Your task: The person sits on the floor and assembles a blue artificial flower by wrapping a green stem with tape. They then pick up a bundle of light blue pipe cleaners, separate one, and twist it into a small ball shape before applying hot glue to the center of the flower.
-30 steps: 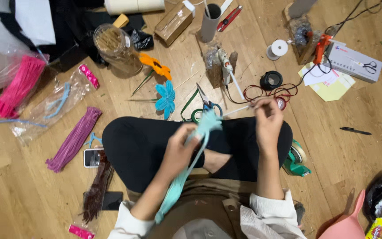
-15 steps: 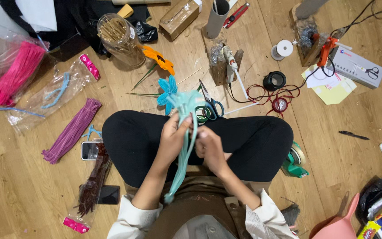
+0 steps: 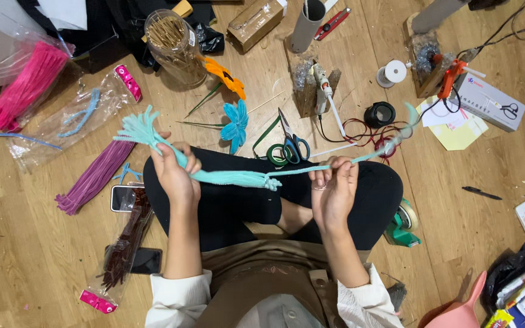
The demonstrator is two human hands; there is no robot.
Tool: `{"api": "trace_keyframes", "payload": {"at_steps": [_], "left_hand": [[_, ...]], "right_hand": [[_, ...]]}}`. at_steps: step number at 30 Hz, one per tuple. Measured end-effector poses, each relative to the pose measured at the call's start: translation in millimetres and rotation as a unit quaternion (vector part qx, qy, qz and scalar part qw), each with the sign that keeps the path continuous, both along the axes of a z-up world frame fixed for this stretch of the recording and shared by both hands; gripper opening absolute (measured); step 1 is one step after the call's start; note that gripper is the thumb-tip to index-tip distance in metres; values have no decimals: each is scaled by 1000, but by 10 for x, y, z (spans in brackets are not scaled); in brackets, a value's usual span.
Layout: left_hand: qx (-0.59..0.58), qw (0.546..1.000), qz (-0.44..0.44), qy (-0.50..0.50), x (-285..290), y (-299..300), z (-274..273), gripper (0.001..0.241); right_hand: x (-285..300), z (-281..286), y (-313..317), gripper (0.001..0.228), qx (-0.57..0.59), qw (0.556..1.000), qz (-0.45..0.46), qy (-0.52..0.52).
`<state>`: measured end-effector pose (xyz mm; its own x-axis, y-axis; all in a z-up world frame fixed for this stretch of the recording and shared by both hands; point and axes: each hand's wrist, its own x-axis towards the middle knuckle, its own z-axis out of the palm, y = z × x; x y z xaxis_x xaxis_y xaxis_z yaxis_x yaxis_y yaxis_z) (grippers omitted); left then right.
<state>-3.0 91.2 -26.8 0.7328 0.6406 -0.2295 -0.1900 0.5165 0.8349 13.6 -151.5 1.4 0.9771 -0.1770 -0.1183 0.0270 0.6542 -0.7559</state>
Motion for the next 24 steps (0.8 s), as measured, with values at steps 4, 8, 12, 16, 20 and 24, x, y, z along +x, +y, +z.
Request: {"api": "trace_keyframes", "payload": {"at_steps": [4, 8, 12, 16, 20, 24], "left_hand": [[117, 992, 29, 44, -114, -4, -8, 30], [-237, 951, 167, -109, -430, 544, -844, 24], [115, 912, 394, 5, -1083, 1876, -822, 19], [361, 829, 349, 245, -1334, 2656, -756, 38], [558, 736, 265, 275, -918, 3109, -728, 50], [568, 685, 168, 425, -518, 2594, -743, 72]], "right_hand": [[19, 45, -45, 21, 35, 999, 0, 14], [76, 304, -202, 23, 58, 979, -160, 109], [345, 244, -1733, 10, 69, 981, -172, -56], [292, 258, -1530, 15, -164, 972, -162, 49], [344, -112, -895, 8, -105, 992, 35, 53], [193, -243, -257, 10, -194, 971, 105, 86]]}}
